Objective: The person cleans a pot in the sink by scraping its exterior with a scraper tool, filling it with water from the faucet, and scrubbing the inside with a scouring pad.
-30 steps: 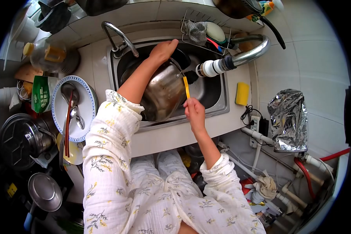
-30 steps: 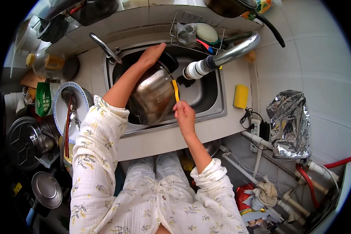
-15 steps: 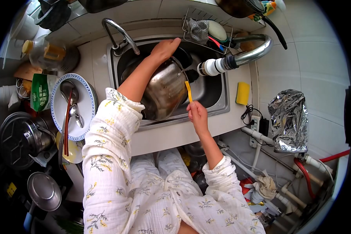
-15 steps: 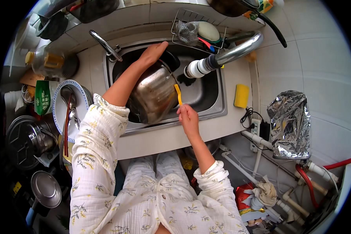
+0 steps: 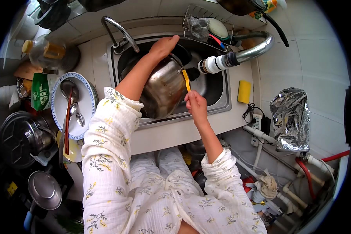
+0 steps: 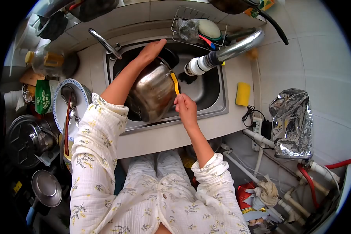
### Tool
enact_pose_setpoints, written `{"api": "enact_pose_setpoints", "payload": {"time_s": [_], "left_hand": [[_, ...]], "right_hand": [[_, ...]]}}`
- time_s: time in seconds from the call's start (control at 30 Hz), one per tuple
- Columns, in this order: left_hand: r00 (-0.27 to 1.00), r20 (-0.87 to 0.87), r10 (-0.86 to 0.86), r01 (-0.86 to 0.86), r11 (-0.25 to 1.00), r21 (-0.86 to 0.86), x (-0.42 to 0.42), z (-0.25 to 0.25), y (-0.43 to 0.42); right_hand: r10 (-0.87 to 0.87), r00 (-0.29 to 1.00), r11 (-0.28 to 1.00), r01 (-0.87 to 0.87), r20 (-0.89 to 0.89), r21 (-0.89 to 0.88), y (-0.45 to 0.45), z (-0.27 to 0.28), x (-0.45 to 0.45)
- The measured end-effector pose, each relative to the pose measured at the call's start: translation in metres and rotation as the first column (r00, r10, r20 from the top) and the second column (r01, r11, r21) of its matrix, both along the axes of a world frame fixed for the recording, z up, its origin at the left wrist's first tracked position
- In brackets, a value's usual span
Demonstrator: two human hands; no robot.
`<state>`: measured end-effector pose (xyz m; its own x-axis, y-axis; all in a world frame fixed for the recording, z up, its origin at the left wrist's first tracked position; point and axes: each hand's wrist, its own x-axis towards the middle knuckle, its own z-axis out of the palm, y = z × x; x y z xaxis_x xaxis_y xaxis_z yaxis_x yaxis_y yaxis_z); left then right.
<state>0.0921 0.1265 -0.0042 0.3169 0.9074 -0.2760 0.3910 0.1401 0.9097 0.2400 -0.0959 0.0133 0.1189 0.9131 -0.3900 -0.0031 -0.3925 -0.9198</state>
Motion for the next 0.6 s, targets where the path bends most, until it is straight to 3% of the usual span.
{"api": "enact_pose_setpoints", "payload": {"time_s": [0.13, 0.33, 0.53, 0.6], "left_hand": [[0.999, -0.036, -0.029, 0.026, 0.995, -0.096, -0.003, 0.021, -0.002], [0.995, -0.038, -0.093, 0.084, 0.981, -0.177, 0.0, 0.015, 0.002], [0.999, -0.013, 0.034, -0.032, 0.995, 0.092, 0.008, 0.003, -0.004], [1.0, -0.009, 0.008, -0.008, 1.0, 0.025, 0.008, 0.004, -0.003]], "right_hand": [[-0.035, 0.999, 0.988, 0.031, -0.026, -0.149, -0.031, -0.001, 0.012], [0.007, 1.0, 1.0, -0.006, 0.014, -0.003, 0.006, 0.005, 0.0], [-0.041, 0.999, 0.988, 0.04, 0.001, -0.151, -0.032, 0.003, 0.013], [0.01, 0.999, 0.999, -0.008, 0.043, -0.049, -0.005, 0.005, 0.008]]}}
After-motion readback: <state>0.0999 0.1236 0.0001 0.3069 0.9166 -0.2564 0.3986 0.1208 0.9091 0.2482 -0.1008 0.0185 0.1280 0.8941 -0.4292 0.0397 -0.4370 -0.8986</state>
